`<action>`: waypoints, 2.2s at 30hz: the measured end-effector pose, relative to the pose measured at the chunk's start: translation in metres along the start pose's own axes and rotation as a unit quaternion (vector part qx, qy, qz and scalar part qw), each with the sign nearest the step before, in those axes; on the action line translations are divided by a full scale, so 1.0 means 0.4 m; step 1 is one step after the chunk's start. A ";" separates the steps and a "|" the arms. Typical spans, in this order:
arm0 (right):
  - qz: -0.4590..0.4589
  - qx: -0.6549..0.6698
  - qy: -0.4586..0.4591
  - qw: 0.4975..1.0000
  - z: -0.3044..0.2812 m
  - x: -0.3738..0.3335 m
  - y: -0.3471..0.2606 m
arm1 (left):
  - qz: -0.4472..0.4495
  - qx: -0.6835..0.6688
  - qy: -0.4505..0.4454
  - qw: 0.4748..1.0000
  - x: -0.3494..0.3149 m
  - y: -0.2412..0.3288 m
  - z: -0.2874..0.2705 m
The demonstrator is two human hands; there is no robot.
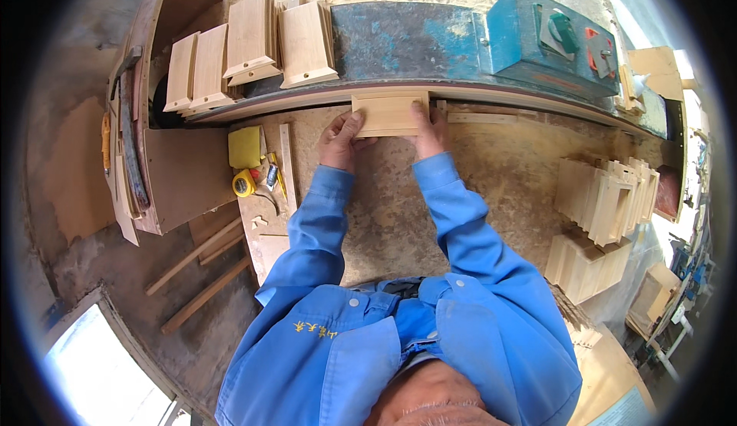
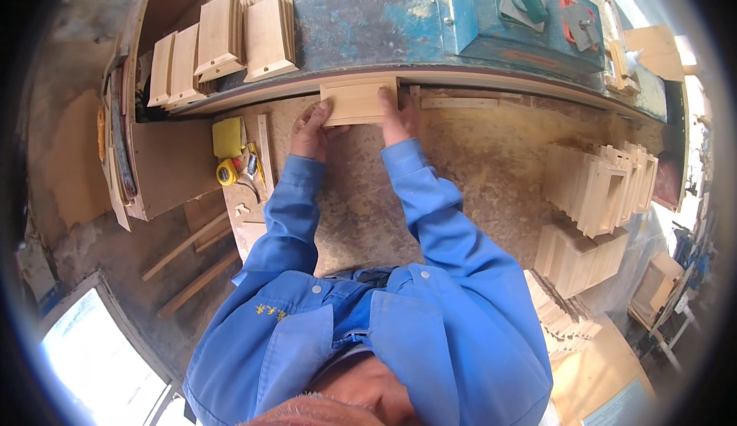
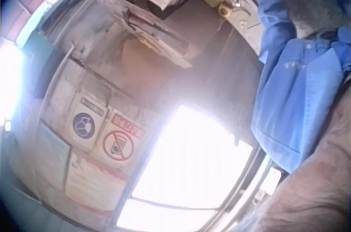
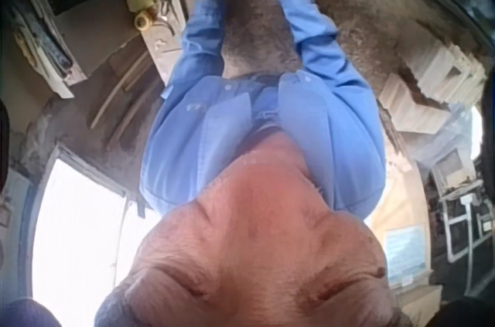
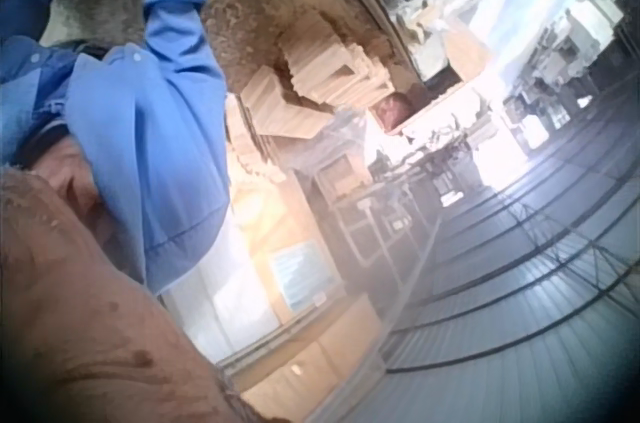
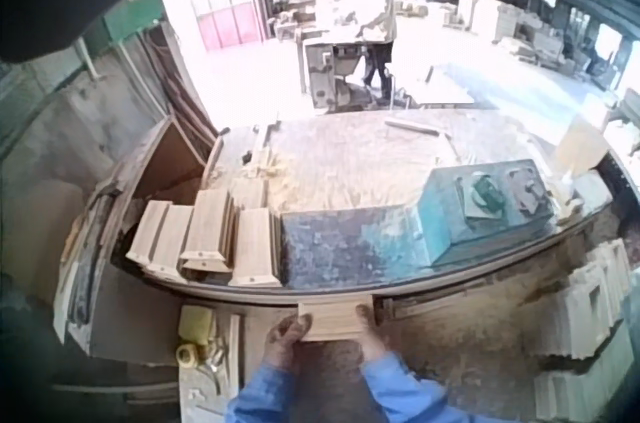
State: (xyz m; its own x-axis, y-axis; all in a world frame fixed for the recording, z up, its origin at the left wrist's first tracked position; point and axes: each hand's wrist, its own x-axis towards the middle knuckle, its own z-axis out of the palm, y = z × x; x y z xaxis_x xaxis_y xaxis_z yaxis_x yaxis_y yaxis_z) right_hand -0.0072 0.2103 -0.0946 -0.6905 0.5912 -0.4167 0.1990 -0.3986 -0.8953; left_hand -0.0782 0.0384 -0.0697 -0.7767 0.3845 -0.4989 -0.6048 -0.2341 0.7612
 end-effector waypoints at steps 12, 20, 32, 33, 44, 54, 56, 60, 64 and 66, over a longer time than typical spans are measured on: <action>-0.048 -0.010 0.055 0.997 0.030 -0.016 -0.009 | 0.008 -0.007 -0.010 1.000 -0.003 -0.001 -0.003; 0.038 0.018 -0.059 0.997 -0.004 -0.075 -0.092 | 0.040 0.016 -0.030 0.999 -0.052 0.031 0.031; -0.044 0.041 -0.208 0.976 -0.108 -0.328 -0.177 | 0.180 0.061 -0.166 0.968 -0.301 0.053 0.019; -0.057 0.053 -0.206 0.975 -0.106 -0.334 -0.179 | 0.178 0.042 -0.174 0.968 -0.305 0.054 0.020; -0.134 0.074 -0.162 0.975 -0.071 -0.381 -0.205 | 0.171 0.025 -0.186 0.967 -0.326 0.051 0.021; -0.137 0.083 -0.098 0.982 -0.044 -0.370 -0.190 | 0.109 -0.026 -0.064 0.992 -0.340 0.041 0.086; -0.146 0.076 -0.081 0.983 -0.043 -0.366 -0.183 | 0.104 -0.048 -0.019 0.993 -0.335 0.038 0.101; -0.140 0.075 -0.053 0.986 -0.041 -0.352 -0.166 | 0.102 -0.060 0.056 0.991 -0.320 0.030 0.123; -0.106 0.110 -0.040 0.987 -0.043 -0.331 -0.144 | 0.096 -0.006 0.122 0.988 -0.306 0.024 0.130; -0.018 0.120 -0.065 0.990 -0.059 -0.322 -0.134 | 0.074 0.030 0.125 0.989 -0.299 0.028 0.124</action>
State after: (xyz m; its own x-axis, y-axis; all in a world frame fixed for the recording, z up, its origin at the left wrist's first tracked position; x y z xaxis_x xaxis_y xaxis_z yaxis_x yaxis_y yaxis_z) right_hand 0.0875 0.1719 0.0033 -0.7810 0.5188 -0.3477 0.0122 -0.5439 -0.8390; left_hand 0.0166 0.0340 0.0190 -0.8793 0.1159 -0.4620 -0.4763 -0.2152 0.8526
